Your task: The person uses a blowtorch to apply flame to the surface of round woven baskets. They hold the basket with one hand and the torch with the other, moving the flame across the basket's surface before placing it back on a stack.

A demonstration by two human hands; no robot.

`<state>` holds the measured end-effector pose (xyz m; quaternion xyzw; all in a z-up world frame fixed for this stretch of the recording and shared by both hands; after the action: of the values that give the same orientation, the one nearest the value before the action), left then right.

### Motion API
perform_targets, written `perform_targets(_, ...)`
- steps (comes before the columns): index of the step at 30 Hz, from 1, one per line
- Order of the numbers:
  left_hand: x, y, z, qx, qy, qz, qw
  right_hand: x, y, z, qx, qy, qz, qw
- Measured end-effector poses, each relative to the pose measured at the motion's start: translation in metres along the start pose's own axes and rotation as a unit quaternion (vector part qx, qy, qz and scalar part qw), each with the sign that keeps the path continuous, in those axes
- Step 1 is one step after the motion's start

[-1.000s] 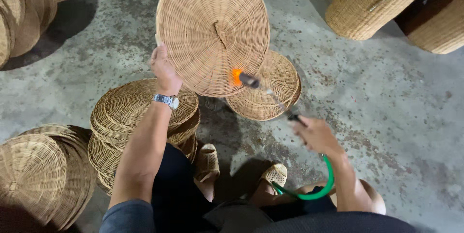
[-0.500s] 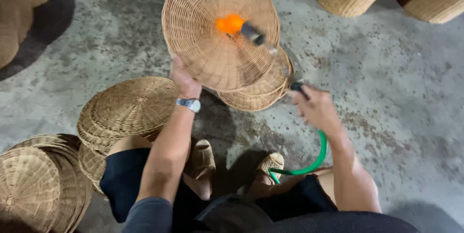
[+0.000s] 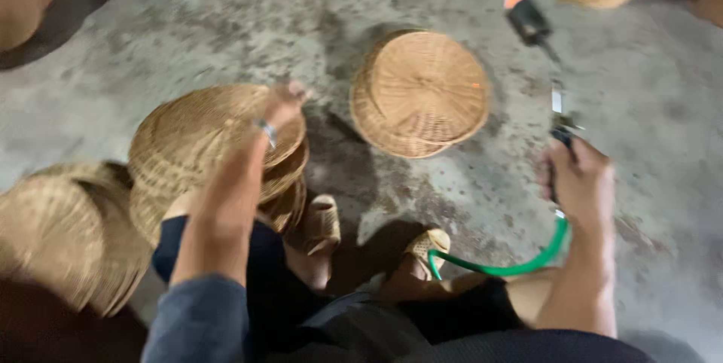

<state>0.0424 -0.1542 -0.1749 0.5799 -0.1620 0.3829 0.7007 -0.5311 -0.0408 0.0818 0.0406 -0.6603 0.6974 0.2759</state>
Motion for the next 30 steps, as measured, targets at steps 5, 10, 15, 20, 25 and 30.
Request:
perform_targets(5,0.184,-0.083,-0.011,0.154,0.025,0.228,0.961,0.004,0.030,0.007,-0.022,0.007,-0.052,0.998)
perform_targets(10,0.239,-0.149,-0.133,0.358,-0.100,0.365,0.854,-0.019,0.089,0.034,-0.086,-0.033,0.027,0.995)
perform_targets(15,0.232,-0.155,-0.171,0.408,-0.150,0.341,0.834,-0.040,0.108,0.046,-0.094,-0.049,-0.023,0.994)
perform_targets(20,0.233,-0.197,-0.156,0.377,-0.020,0.373,0.847,-0.059,0.083,0.040,-0.068,-0.076,-0.025,0.995)
perform_targets(25,0.219,-0.233,-0.162,0.517,0.148,0.114,0.835,-0.062,0.039,0.017,-0.015,-0.053,-0.064,0.996)
perform_targets(30,0.163,-0.201,-0.124,0.548,0.205,-0.288,0.759,-0.073,0.034,0.009,-0.046,-0.061,-0.021,0.997)
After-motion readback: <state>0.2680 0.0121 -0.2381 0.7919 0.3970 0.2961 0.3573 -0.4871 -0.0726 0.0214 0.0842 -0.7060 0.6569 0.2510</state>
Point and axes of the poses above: each hand's wrist, its own z-axis towards the middle knuckle, its own x-axis out of the back of the hand, y = z × x, the point moved 10 cm from there along z, towards the middle knuckle, and after that the axes turned 15 degrees about y, right-handed, at the moved point
